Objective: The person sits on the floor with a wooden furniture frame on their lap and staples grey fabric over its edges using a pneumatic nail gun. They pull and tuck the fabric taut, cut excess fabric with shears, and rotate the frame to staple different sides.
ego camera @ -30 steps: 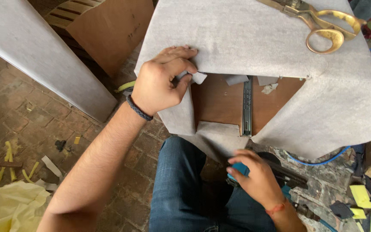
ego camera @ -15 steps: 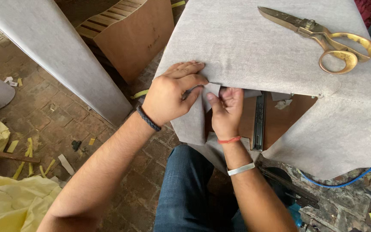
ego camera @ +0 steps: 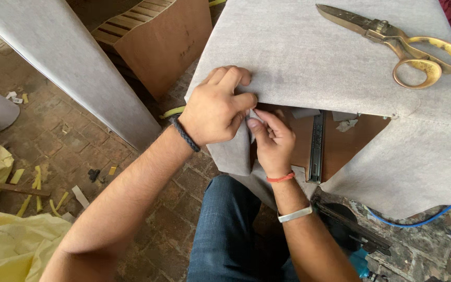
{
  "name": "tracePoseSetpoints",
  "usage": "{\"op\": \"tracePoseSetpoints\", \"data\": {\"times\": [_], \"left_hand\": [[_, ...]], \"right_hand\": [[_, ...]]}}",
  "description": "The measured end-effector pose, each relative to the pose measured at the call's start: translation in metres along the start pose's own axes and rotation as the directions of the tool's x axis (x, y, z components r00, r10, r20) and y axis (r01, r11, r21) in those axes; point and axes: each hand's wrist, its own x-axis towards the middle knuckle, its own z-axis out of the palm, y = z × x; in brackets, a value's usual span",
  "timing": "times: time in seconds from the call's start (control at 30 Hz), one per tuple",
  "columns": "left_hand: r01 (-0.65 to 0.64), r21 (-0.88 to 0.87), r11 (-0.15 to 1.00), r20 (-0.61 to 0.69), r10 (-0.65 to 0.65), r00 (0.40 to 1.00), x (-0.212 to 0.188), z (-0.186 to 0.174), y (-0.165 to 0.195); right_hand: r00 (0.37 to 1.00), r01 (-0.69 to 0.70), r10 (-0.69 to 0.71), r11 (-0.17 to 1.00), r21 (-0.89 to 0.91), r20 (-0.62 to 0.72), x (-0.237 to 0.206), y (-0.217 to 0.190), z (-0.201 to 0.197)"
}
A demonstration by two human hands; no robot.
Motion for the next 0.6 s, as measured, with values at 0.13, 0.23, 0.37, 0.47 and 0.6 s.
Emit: {"op": "tracePoseSetpoints", "data": {"times": [0.13,0.23,0.37,0.47,0.6], "left_hand": [[0.242,-0.127,0.962,-0.054,-0.25,0.967,-0.008,0.005,0.008],[0.376,0.041,0.926,-0.194,-0.362,0.912,-0.012,0.02,0.021],[0.495,0.156,0.855,-0.341,-0.424,0.839,-0.012,0.05,0.031],[0.513,0.204,0.834,-0.361,-0.423,0.831,-0.016,0.065,0.029],[0.506,0.215,0.836,-0.396,-0.399,0.827,-0.02,0.076,0.028]], "right_hand": [[0.988,-0.141,0.153,0.928,0.346,-0.006,0.028,0.027,0.002],[0.942,-0.336,0.303,0.819,0.465,0.146,0.048,0.039,0.009],[0.903,-0.409,0.416,0.761,0.504,0.105,0.058,0.041,0.012],[0.929,-0.368,0.363,0.882,0.295,0.073,0.045,0.034,0.0],[0.924,-0.329,0.348,0.935,-0.135,0.158,-0.022,0.006,-0.063]]}}
